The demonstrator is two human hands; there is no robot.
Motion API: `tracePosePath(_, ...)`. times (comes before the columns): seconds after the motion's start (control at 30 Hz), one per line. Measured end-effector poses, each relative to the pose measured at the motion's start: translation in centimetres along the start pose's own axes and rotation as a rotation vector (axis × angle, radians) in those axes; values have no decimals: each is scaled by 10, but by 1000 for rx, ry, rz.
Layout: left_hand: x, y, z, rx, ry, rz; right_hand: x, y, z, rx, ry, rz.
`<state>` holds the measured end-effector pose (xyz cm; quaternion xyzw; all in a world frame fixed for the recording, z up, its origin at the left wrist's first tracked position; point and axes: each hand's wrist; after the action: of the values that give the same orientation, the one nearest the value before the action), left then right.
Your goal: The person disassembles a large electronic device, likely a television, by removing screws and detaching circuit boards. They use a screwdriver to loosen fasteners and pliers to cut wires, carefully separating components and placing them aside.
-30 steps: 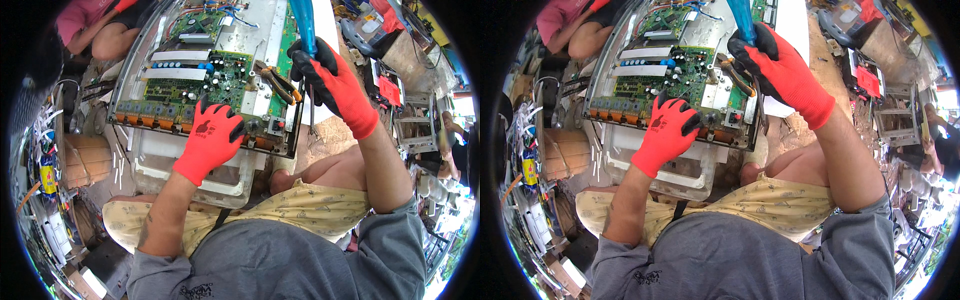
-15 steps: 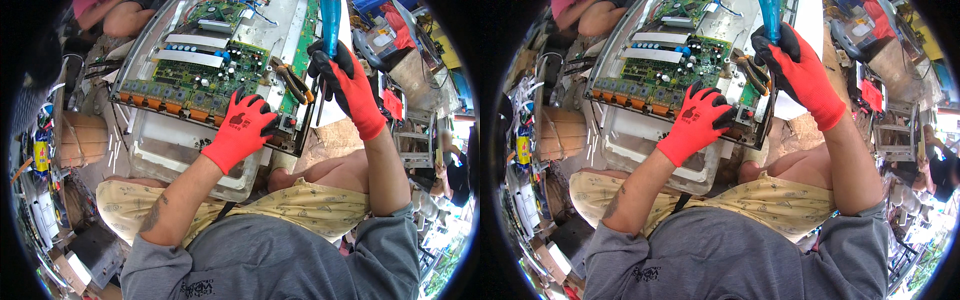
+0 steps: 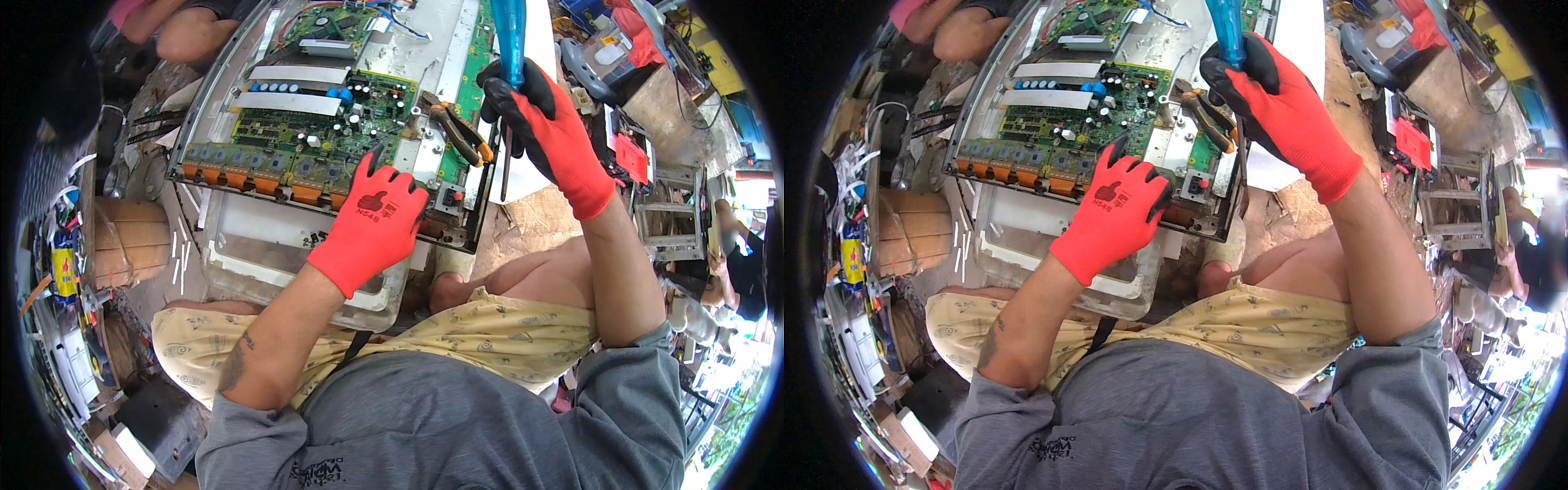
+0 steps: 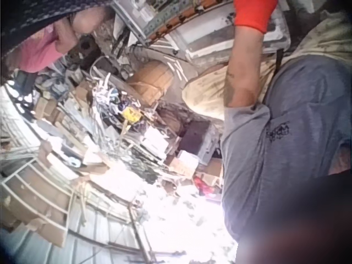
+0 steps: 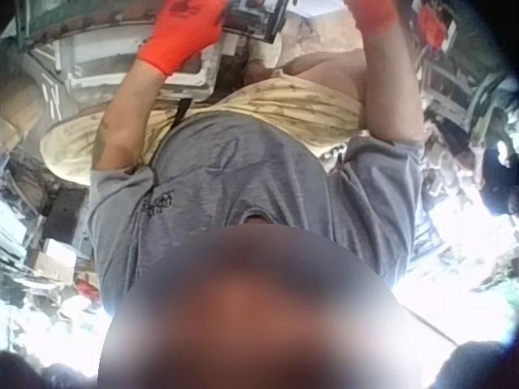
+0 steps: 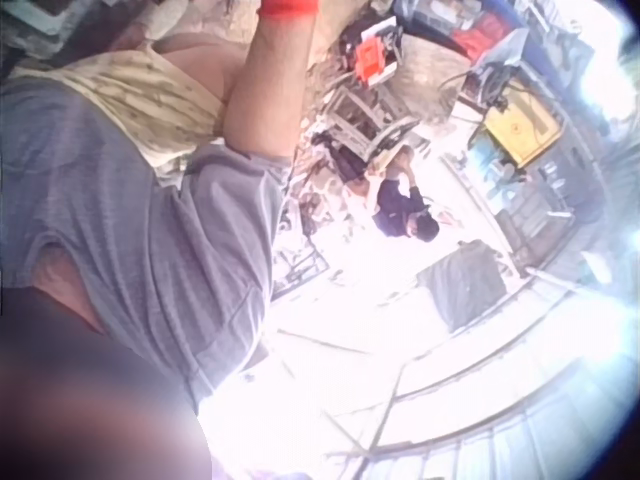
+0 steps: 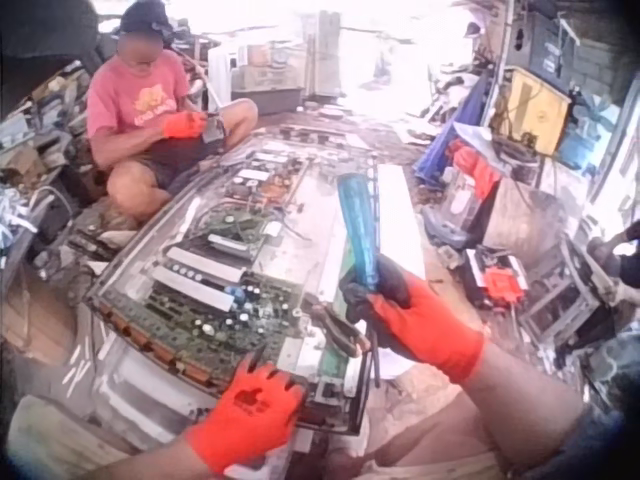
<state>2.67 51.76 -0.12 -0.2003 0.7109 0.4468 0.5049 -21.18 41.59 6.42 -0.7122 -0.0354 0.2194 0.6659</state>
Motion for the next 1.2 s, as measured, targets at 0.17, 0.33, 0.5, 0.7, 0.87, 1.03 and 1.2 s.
tracePosePath(0.17, -3, 8, 3, -100, -45, 4, -4, -5, 3, -8, -3, -12)
tracePosePath(0.33, 2, -3, 17, -93, 66, 89, -7, -1, 2, -31, 21, -22)
tracePosePath(0.5, 0, -5, 22, -175, 115, 93, 2, 1, -3, -97, -2, 8)
tracePosePath(0.7, -1, -10, 23, -114, 144, 150, 15, 14, 1, -222, 19, 215)
tracePosePath(0.87, -10, -16, 4, -97, 345, 393, 27, 12, 7, -143, -47, 194)
tracePosePath(1.03, -19, -21, -20, -175, 192, 839, 36, 2, 8, -186, -104, 342)
tracePosePath(1.2, -18, -16, -28, -296, 143, 960, 44, 0, 11, -272, -105, 337)
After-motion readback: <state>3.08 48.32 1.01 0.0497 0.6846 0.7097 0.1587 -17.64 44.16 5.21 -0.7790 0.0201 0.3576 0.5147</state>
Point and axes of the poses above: each hand's wrist, its own z-axis away from the middle knuckle, its own x-axis out of the palm, y = z × x, and after that the axes turned 10 degrees about z, right-handed
